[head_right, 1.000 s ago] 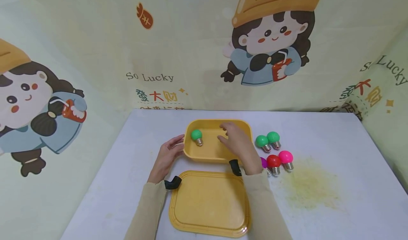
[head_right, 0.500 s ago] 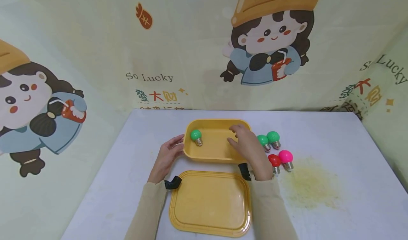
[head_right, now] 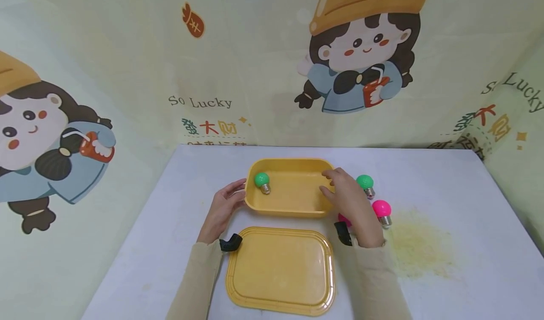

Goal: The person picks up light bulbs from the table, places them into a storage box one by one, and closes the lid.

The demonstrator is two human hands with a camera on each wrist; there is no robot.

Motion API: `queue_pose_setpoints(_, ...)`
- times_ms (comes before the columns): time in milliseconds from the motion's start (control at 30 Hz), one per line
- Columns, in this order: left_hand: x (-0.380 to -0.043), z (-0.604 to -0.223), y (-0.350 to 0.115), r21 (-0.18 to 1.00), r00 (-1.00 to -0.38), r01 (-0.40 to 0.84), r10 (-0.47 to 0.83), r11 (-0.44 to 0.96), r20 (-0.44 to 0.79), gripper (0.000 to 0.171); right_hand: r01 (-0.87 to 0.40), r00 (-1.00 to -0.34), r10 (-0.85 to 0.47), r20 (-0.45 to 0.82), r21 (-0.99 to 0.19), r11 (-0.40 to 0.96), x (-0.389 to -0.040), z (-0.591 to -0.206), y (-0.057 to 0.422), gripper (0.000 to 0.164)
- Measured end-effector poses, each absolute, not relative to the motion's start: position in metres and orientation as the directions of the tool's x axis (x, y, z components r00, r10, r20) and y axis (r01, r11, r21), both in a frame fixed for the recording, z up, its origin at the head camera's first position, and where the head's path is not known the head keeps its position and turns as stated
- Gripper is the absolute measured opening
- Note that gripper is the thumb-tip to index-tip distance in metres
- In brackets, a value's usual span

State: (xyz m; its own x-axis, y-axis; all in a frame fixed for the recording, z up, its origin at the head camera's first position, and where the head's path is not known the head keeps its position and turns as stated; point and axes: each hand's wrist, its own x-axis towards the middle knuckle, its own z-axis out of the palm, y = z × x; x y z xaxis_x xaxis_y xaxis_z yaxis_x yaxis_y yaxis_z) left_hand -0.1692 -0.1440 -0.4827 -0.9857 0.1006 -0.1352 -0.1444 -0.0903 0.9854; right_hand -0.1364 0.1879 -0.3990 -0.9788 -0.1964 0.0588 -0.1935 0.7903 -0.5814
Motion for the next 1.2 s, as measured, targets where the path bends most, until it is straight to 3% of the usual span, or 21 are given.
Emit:
queue_pose_setpoints(567, -0.169, -0.484, -0.144, 0.984, -0.986, -0.141, 0.11, -0.106, -0.129, 0.037, -0.103, -0.989, -0.148, -0.024, -0.61, 0.786, -0.122, -0.398, 0.229, 0.043)
queue_pose_setpoints(1200, -0.17, -0.482, -0.144, 0.983, -0.983, -0.165, 0.099, -0.085, -0.156, 0.037, -0.014, -0.992, -0.077, -0.101, -0.52, 0.854, -0.112, -0.408, 0.27, 0.049)
